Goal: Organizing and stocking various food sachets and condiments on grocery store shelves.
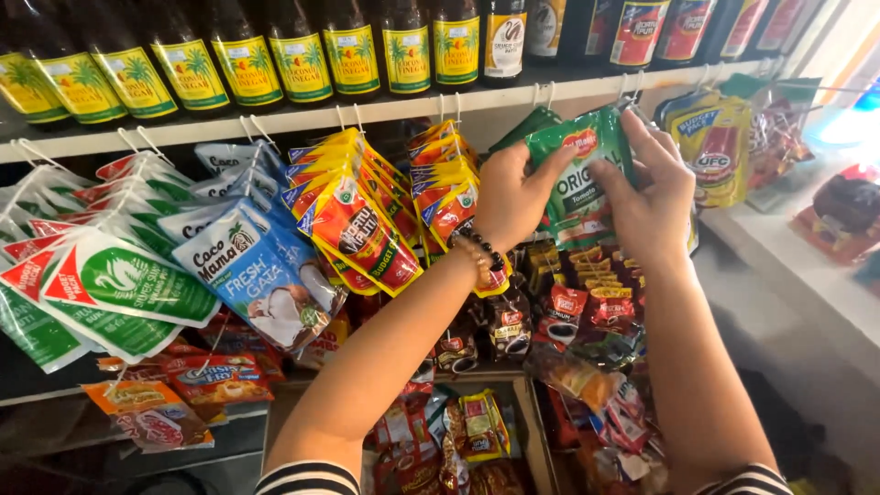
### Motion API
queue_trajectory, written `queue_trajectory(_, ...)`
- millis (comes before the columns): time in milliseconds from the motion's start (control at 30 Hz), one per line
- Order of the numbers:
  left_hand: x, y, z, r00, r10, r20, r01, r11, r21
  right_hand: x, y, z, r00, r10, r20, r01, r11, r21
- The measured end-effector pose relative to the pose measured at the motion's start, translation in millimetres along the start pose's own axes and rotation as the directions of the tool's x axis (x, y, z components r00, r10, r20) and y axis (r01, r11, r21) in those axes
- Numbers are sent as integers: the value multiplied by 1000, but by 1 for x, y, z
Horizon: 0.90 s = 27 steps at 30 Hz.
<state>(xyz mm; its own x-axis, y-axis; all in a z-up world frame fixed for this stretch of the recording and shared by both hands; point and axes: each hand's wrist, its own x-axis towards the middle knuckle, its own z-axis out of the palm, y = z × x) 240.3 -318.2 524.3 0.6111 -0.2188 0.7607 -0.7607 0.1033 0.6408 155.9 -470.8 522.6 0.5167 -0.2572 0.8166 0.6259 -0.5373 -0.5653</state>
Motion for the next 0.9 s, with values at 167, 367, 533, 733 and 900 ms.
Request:
queue_trajectory(167,-1,2,0,999,11,31,-6,990,-141,2,15,-4,997,-80,20,82,981,-177)
queue_trajectory(367,-8,-11,6,998,-52,30,54,996,-68,0,16,-4,997,67,27,-63,991,-116)
queue_trajectory(533,-18,-43,18,995,-84,-53,86,995,56,-5,32,2,996,-8,86,32,960,-279)
queue_trajectory(733,-55,-59,32,982,-165,-95,173,981,85,-23,55,9,986,-89,144,143,894,-425)
queue_trajectory(900,-121,-48,34,961,-275,36,275,931,-239,-73,56,12,964,-257,64,248,790,-560)
